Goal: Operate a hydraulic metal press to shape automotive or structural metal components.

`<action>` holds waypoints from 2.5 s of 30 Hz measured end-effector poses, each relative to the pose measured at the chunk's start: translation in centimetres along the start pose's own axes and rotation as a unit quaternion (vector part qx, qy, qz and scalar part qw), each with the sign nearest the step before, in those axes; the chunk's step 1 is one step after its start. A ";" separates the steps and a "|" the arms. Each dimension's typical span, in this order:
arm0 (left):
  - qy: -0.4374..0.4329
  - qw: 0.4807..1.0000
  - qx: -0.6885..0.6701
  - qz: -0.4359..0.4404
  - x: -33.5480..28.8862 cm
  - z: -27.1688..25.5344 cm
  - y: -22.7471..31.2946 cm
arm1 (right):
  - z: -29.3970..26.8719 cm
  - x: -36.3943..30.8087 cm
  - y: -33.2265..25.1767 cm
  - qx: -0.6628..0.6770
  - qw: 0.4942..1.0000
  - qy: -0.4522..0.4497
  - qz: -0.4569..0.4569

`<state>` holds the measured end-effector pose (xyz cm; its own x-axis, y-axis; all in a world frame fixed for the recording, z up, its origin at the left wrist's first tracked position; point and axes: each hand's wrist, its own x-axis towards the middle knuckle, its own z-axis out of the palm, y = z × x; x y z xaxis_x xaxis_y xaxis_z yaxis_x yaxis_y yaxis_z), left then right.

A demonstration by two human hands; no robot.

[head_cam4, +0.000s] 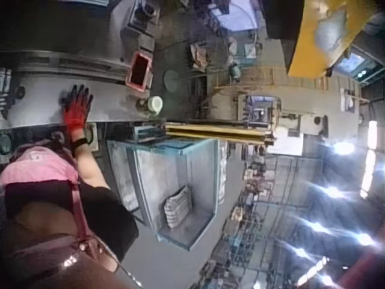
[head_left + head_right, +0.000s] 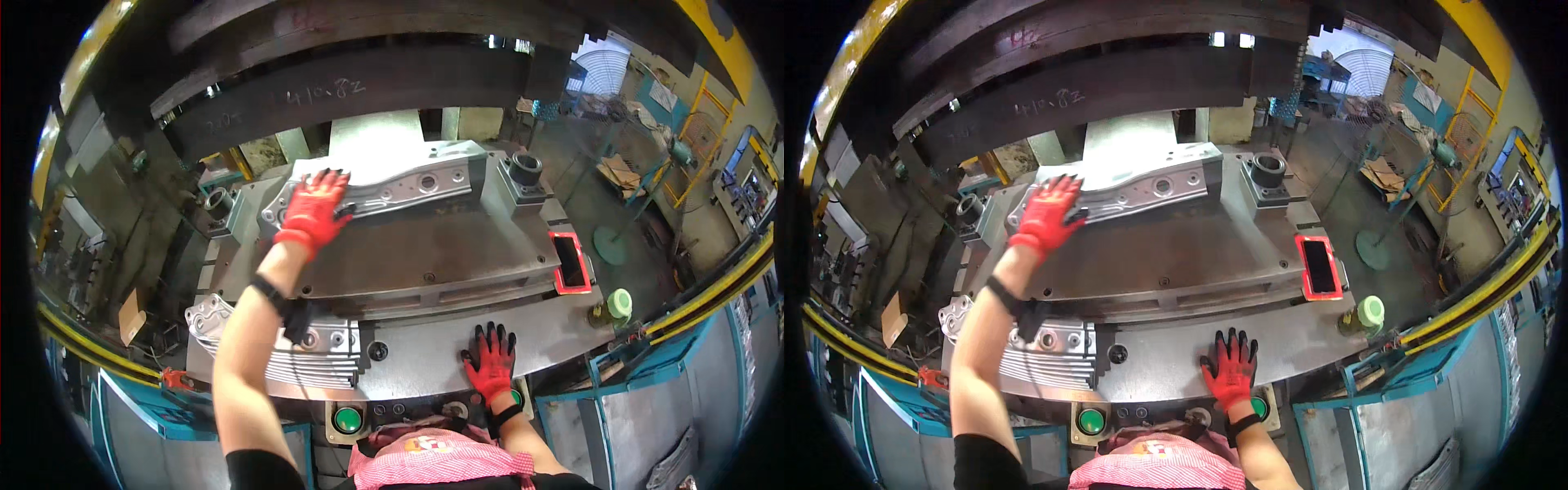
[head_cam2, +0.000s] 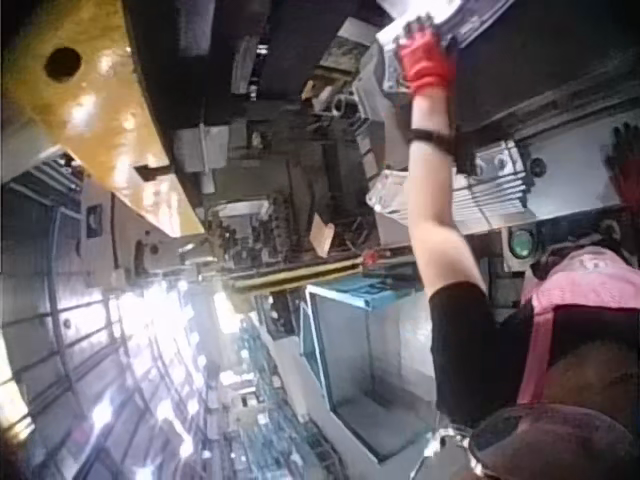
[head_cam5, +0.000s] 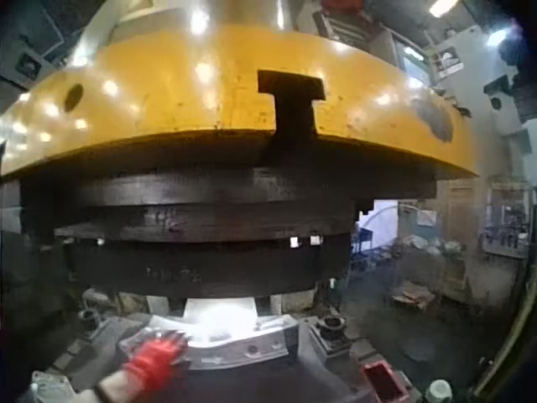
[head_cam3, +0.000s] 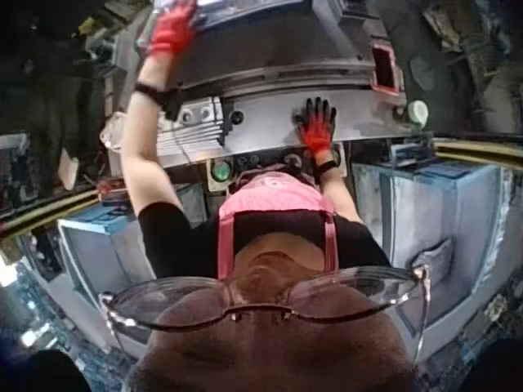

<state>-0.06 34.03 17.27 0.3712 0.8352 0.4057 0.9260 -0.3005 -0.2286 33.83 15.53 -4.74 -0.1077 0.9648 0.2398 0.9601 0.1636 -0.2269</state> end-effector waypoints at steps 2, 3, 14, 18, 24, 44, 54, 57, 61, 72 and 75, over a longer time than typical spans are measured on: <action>0.009 1.000 0.015 0.014 2.7 3.7 0.9 | 0.2 0.3 0.1 0.000 1.000 -0.011 0.001; -0.008 1.000 0.002 -0.002 3.7 4.7 1.6 | 0.1 0.1 0.1 -0.009 1.000 -0.022 0.008; 0.021 0.993 -0.081 0.080 -1.2 -3.4 -1.1 | 1.3 0.2 0.5 0.004 1.000 0.001 0.002; -0.107 0.986 -0.123 0.043 -9.4 -7.4 -4.9 | 1.6 0.1 0.1 -0.040 0.999 -0.019 0.004; -0.220 0.972 -0.080 -0.031 -20.2 -5.8 -8.6 | 2.7 -0.2 0.2 -0.065 0.998 -0.014 -0.014; -0.079 0.910 0.036 -0.405 -29.9 5.0 -6.1 | 5.2 -0.7 2.1 -0.088 0.995 0.015 -0.044; -0.058 0.932 0.015 -0.357 -30.1 4.6 -5.7 | 5.3 -0.5 2.2 -0.078 0.994 0.032 -0.067; -0.039 0.938 0.025 -0.342 -30.0 4.1 -5.2 | 5.4 -0.5 2.5 -0.080 0.994 0.037 -0.065; -0.049 0.938 0.033 -0.342 -30.0 4.3 -5.8 | 5.3 -0.6 2.1 -0.082 0.994 0.038 -0.059; -0.051 0.919 0.039 -0.388 -29.2 3.6 -5.1 | 6.0 -0.3 3.4 0.063 0.994 0.078 -0.044; -0.007 0.922 -0.001 -0.387 -29.6 3.3 -4.9 | 3.6 0.6 -4.7 0.398 0.913 0.087 -0.033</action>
<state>-15.80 12.29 3.43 -0.4020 0.8055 0.4353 0.9131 0.3878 0.1258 28.35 16.08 -6.97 -0.0501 0.9114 0.4085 0.4545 0.3851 -0.8032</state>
